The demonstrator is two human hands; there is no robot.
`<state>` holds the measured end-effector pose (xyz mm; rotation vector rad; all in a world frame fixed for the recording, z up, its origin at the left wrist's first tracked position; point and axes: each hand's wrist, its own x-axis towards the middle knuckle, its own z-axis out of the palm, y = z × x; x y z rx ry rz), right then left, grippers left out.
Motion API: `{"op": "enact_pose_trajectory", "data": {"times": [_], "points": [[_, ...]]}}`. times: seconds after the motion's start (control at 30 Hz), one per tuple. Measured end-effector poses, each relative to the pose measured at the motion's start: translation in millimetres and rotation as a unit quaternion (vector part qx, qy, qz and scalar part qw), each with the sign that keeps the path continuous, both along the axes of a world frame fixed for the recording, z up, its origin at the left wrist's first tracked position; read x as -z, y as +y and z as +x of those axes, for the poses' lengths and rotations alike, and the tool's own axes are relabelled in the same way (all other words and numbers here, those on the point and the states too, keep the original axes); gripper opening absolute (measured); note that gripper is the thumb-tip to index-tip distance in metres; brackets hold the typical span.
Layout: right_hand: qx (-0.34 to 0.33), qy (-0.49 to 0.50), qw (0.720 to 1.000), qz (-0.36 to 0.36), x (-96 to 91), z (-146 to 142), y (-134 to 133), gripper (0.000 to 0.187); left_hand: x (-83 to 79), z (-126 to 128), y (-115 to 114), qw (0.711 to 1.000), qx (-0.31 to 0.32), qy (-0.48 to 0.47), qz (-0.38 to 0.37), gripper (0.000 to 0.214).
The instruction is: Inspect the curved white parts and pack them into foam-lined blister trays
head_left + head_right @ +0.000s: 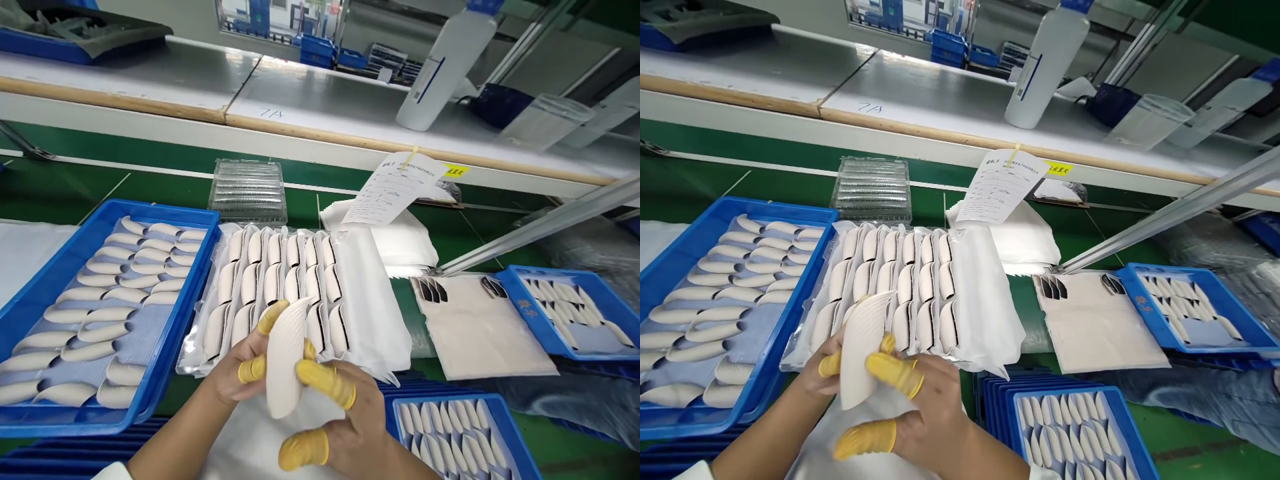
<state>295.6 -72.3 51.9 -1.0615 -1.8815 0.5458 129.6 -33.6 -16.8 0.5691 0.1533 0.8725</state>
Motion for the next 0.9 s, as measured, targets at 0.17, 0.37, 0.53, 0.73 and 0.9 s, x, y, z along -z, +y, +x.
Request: {"op": "enact_pose_trajectory", "data": {"times": [0.17,0.37,0.53,0.73,0.9], "points": [[0.102,0.091,0.956,-0.261,11.1,2.1,-3.8,0.048,-14.4,-1.6,-6.7,0.969,-0.053,0.241,-0.023,0.086],[0.002,0.337,0.813,-0.474,21.6,13.4,-10.4,0.059,-8.8,11.4,-5.4,0.930,-0.137,0.338,-0.040,0.074],[-0.138,0.537,0.622,-0.553,24.8,18.7,-16.8,0.068,9.2,30.3,12.8,0.927,-0.189,0.313,-0.086,0.042],[-0.133,0.629,0.496,-0.584,25.7,34.7,-19.1,0.051,11.5,63.1,17.3,0.927,-0.222,0.268,-0.141,0.046],[-0.158,0.628,0.456,-0.611,39.1,59.4,-23.0,0.040,7.4,92.0,28.9,0.914,-0.250,0.272,-0.168,0.039]]}}
